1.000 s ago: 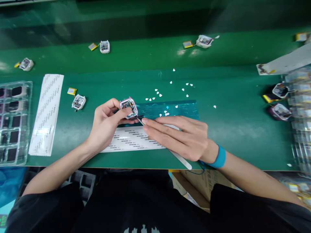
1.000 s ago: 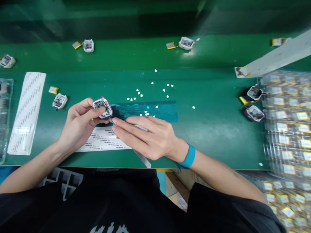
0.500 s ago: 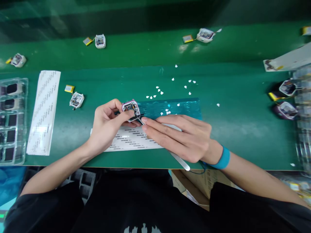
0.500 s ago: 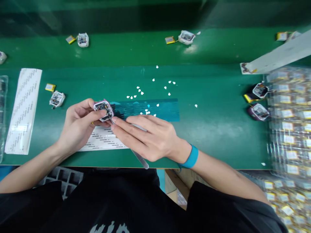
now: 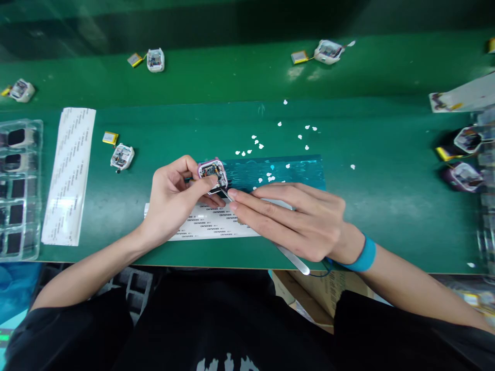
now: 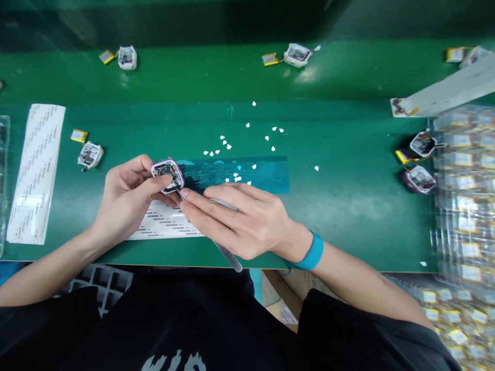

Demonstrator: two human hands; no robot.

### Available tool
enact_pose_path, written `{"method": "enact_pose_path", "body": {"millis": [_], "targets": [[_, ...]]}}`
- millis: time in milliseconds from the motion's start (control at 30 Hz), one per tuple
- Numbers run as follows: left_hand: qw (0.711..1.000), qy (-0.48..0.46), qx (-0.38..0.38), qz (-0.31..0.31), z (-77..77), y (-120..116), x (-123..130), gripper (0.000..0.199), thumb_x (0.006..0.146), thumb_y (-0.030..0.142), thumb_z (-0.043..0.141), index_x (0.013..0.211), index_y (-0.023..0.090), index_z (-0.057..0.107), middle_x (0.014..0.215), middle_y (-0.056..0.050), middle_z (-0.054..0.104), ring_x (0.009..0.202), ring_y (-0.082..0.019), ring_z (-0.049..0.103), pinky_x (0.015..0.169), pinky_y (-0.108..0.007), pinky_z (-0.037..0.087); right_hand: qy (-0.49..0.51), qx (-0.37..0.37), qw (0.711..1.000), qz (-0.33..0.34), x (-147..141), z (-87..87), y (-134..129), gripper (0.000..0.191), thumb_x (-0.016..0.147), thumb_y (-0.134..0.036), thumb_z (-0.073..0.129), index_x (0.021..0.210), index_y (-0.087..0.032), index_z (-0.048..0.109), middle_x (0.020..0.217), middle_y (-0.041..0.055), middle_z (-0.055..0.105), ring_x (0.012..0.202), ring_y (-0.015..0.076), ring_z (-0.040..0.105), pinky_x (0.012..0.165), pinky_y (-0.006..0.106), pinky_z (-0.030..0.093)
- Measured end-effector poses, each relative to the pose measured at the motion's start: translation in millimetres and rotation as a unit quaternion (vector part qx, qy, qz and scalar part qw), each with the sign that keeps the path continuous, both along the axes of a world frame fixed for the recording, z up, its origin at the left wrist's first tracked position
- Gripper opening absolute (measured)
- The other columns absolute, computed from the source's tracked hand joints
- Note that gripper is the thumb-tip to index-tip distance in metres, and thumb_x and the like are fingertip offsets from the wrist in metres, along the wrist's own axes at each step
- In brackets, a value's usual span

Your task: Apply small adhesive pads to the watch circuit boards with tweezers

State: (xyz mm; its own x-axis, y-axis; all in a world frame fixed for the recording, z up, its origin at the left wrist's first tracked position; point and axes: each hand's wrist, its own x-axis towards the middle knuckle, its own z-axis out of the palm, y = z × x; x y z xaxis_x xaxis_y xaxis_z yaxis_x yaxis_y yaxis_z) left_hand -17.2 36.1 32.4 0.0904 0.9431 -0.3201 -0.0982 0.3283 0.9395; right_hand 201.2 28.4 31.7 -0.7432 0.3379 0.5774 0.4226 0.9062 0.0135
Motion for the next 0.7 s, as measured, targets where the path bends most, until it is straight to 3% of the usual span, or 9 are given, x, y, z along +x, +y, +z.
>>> {"method": "enact_pose_path", "body": {"millis": [200, 367, 467, 567, 700], "targets": [[0.999, 0.035, 0.025, -0.011, 2.8, -0.4, -0.5, 0.025, 0.076, 0.021, 0.081, 0.072, 0.019, 0.056, 0.063, 0.001, 0.066, 0.049, -0.017, 0.07, 0.048, -0.026, 0.061, 0.003, -0.008, 1.0, 0.003, 2.0, 1.4, 1.1, 0.016, 0.093, -0.019, 0.068, 0.107, -0.025, 0.072, 0.114, -0.0005, 0.076, 0.085, 0.017, 0.074, 0.063, 0.029, 0.059], [0.997, 0.054, 0.047, -0.009, 3.3, -3.6, 2.0, 0.015, 0.077, 0.021, 0.081, 0.082, 0.018, 0.067, 0.071, 0.0, 0.07, 0.054, -0.017, 0.071, 0.055, -0.028, 0.063, 0.02, -0.063, 0.998, 0.007, 2.3, -1.5, -1.4, 0.023, 0.093, -0.012, 0.065, 0.116, -0.013, 0.068, 0.116, 0.0061, 0.075, 0.091, 0.0192, 0.072, 0.07, 0.03, 0.063], [0.996, 0.071, 0.051, -0.007, 2.1, -4.7, 3.3, 0.026, 0.078, 0.019, 0.079, 0.103, 0.018, 0.073, 0.075, -0.001, 0.072, 0.058, -0.017, 0.071, 0.059, -0.029, 0.064, 0.06, -0.142, 0.988, -0.006, 1.8, -3.9, -3.2, 0.03, 0.089, -0.007, 0.068, 0.119, -0.007, 0.065, 0.114, 0.0083, 0.076, 0.093, 0.0201, 0.071, 0.064, 0.03, 0.062], [0.996, 0.071, 0.049, -0.01, 2.7, -4.2, 4.0, 0.032, 0.078, 0.017, 0.078, 0.109, 0.017, 0.074, 0.071, -0.001, 0.072, 0.056, -0.018, 0.071, 0.057, -0.03, 0.063, 0.108, -0.192, 0.975, -0.012, 2.8, -3.2, -5.4, 0.032, 0.09, -0.007, 0.068, 0.121, -0.011, 0.064, 0.113, 0.0068, 0.077, 0.092, 0.0169, 0.07, 0.069, 0.03, 0.063], [0.997, 0.06, 0.054, -0.021, 5.0, -3.8, 4.5, 0.029, 0.079, 0.017, 0.077, 0.108, 0.016, 0.075, 0.069, -0.001, 0.071, 0.054, -0.018, 0.072, 0.054, -0.029, 0.063, 0.117, -0.194, 0.973, -0.032, 5.6, -2.1, -7.5, 0.034, 0.091, -0.007, 0.065, 0.122, -0.021, 0.065, 0.112, 0.0032, 0.077, 0.089, 0.0154, 0.07, 0.07, 0.028, 0.062]]}}
